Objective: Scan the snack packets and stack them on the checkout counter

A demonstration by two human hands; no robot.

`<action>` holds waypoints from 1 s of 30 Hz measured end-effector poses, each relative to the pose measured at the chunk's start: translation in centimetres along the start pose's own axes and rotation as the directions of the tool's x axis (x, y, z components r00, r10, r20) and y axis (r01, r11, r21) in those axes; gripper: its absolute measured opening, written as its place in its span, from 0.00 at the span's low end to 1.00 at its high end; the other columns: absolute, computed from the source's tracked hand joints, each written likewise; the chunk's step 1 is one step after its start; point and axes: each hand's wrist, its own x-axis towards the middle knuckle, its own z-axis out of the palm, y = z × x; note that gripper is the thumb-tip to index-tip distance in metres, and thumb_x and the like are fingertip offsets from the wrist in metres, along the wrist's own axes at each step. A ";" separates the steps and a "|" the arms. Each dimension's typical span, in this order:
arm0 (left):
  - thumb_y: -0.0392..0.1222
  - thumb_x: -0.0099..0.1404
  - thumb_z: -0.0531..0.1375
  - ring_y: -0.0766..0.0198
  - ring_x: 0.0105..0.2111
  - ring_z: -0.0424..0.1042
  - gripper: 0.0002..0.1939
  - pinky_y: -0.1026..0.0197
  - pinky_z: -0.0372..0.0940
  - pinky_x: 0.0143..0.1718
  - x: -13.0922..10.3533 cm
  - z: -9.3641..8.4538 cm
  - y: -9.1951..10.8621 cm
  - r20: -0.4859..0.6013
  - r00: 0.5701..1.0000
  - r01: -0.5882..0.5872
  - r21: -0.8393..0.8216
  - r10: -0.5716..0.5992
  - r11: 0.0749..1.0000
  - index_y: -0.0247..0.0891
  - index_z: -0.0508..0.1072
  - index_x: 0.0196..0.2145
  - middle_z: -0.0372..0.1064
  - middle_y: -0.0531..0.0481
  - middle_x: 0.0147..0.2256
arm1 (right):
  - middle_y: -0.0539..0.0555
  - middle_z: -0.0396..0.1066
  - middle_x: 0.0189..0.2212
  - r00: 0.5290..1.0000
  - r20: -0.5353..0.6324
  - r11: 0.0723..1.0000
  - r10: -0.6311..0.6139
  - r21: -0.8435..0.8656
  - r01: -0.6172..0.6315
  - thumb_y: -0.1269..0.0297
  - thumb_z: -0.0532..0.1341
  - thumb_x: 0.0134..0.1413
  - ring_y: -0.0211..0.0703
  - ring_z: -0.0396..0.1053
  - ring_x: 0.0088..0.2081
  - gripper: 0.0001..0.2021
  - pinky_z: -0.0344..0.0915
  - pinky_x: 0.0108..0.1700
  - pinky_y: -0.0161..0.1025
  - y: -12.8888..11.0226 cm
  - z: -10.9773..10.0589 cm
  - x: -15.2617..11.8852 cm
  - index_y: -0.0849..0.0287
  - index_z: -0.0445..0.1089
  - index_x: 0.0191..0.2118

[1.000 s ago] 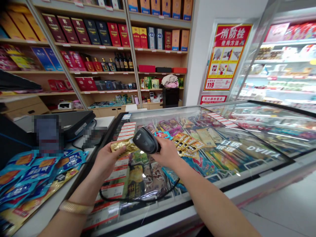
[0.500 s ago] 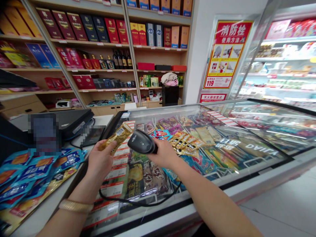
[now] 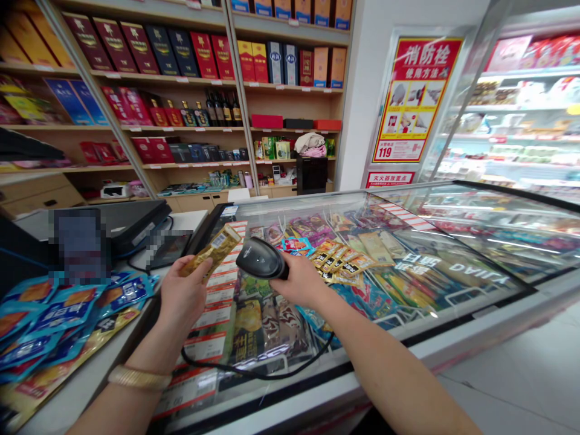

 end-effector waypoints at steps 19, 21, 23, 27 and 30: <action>0.38 0.41 0.69 0.68 0.30 0.71 0.22 0.59 0.68 0.40 -0.4 0.3 1.2 -0.042 0.999 -0.013 -0.028 0.012 1.000 0.39 0.64 0.32 0.67 0.57 0.28 | 0.53 0.77 0.31 0.998 -0.059 0.998 0.002 -0.065 -0.006 0.66 0.63 0.44 0.47 0.74 0.34 0.12 0.66 0.37 0.37 0.3 0.2 -0.1 0.57 0.74 0.39; 0.36 0.41 0.69 0.65 0.33 0.73 0.22 0.56 0.69 0.42 -1.0 0.3 3.0 -0.009 0.999 0.036 -0.137 -0.037 0.990 0.39 0.64 0.33 0.70 0.55 0.31 | 0.54 0.77 0.31 0.997 -0.080 0.997 -0.001 -0.071 -0.005 0.65 0.63 0.44 0.47 0.73 0.34 0.12 0.66 0.37 0.38 0.4 0.1 -0.2 0.58 0.74 0.39; 0.34 0.42 0.69 0.60 0.38 0.75 0.22 0.54 0.70 0.43 -1.8 -0.2 5.2 0.058 0.996 0.084 -0.206 -0.074 0.975 0.39 0.65 0.34 0.73 0.51 0.35 | 0.55 0.77 0.33 0.995 -0.098 0.998 -0.015 -0.067 0.008 0.62 0.63 0.46 0.48 0.74 0.35 0.14 0.67 0.37 0.39 0.5 0.1 -0.3 0.58 0.74 0.41; 0.37 0.42 0.71 0.58 0.40 0.75 0.21 0.51 0.71 0.45 -3.2 -4.8 9.3 0.100 0.995 0.023 -0.134 -0.010 0.991 0.40 0.69 0.34 0.75 0.50 0.39 | 0.57 0.77 0.34 0.994 -0.106 0.997 -0.036 -0.076 0.028 0.58 0.61 0.48 0.51 0.74 0.36 0.15 0.68 0.38 0.41 0.9 0.0 -0.4 0.59 0.74 0.40; 0.40 0.42 0.72 0.62 0.38 0.74 0.21 0.55 0.69 0.48 -2.7 -12.2 11.9 -0.081 0.972 -0.214 0.090 0.222 0.973 0.41 0.72 0.34 0.74 0.53 0.37 | 0.56 0.77 0.33 0.992 -0.123 0.994 -0.039 -0.105 0.026 0.57 0.60 0.47 0.51 0.74 0.35 0.15 0.68 0.37 0.41 1.3 0.0 -0.4 0.59 0.74 0.39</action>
